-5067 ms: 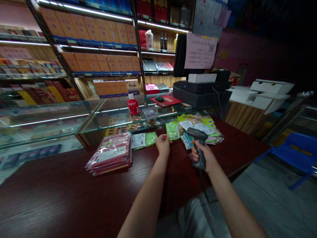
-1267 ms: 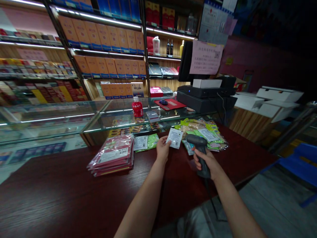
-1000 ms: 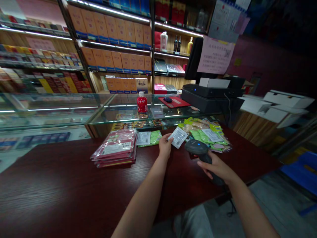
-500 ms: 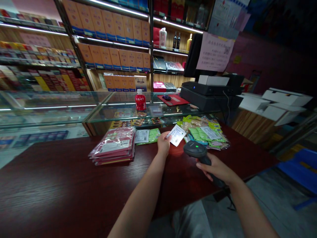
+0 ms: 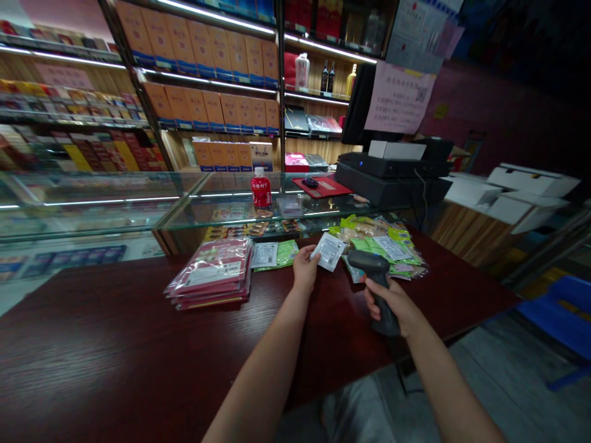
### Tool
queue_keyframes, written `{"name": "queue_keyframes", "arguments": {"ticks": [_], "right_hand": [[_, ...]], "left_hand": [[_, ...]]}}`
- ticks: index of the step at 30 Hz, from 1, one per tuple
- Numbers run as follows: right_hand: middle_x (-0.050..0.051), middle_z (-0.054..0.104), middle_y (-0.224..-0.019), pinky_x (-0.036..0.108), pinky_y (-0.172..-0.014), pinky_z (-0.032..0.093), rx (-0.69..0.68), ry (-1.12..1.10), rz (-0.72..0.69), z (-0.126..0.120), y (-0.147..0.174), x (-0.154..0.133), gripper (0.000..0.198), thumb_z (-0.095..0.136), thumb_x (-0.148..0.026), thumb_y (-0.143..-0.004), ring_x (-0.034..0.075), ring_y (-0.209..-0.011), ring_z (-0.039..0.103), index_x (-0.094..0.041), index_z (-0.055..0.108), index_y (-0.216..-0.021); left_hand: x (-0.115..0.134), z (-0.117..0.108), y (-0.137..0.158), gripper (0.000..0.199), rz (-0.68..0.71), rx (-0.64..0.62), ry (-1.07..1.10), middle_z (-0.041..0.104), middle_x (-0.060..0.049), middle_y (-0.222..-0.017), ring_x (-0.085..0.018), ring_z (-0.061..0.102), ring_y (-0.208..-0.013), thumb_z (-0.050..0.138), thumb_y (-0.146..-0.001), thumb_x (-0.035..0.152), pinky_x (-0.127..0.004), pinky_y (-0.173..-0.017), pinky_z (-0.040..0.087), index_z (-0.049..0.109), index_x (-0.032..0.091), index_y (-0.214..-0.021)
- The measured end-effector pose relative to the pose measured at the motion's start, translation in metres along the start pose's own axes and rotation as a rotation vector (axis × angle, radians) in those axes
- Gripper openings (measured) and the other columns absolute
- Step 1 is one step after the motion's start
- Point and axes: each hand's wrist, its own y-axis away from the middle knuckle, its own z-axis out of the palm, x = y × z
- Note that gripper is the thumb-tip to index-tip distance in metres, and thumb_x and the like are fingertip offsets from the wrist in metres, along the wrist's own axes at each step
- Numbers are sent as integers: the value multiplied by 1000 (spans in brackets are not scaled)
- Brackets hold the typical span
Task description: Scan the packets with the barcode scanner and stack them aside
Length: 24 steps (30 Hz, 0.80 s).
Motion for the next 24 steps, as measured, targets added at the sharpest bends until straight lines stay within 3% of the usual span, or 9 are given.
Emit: {"name": "queue_keyframes", "arguments": {"ticks": [7,17,24], "right_hand": [[-7,49,-54,16,-35,33,2,-317,-57,7,-32,5,40,79,-44,-63,5,-39,39,-19,59,-87],[-6,45,-56,18,-36,33,-2,-341,-177,1,-37,17,33,73,-42,-69,7,-41,37,-21,60,-90],[-6,48,-56,17,-36,34,30,-361,-139,0,-40,21,34,76,-42,-67,7,-42,39,-20,60,-88]], "left_hand": [[4,-1,3,36,29,-21,-21,69,-7,-86,-18,64,-79,70,-63,21,-31,-76,49,64,14,-98],[-1,1,4,27,28,-4,-18,68,-8,-96,-20,64,-91,69,-65,20,-35,-83,49,64,16,-91],[8,-6,-3,21,137,170,-238,67,-7,-92,-21,62,-88,64,-67,14,-37,-86,47,65,17,-88]]}}
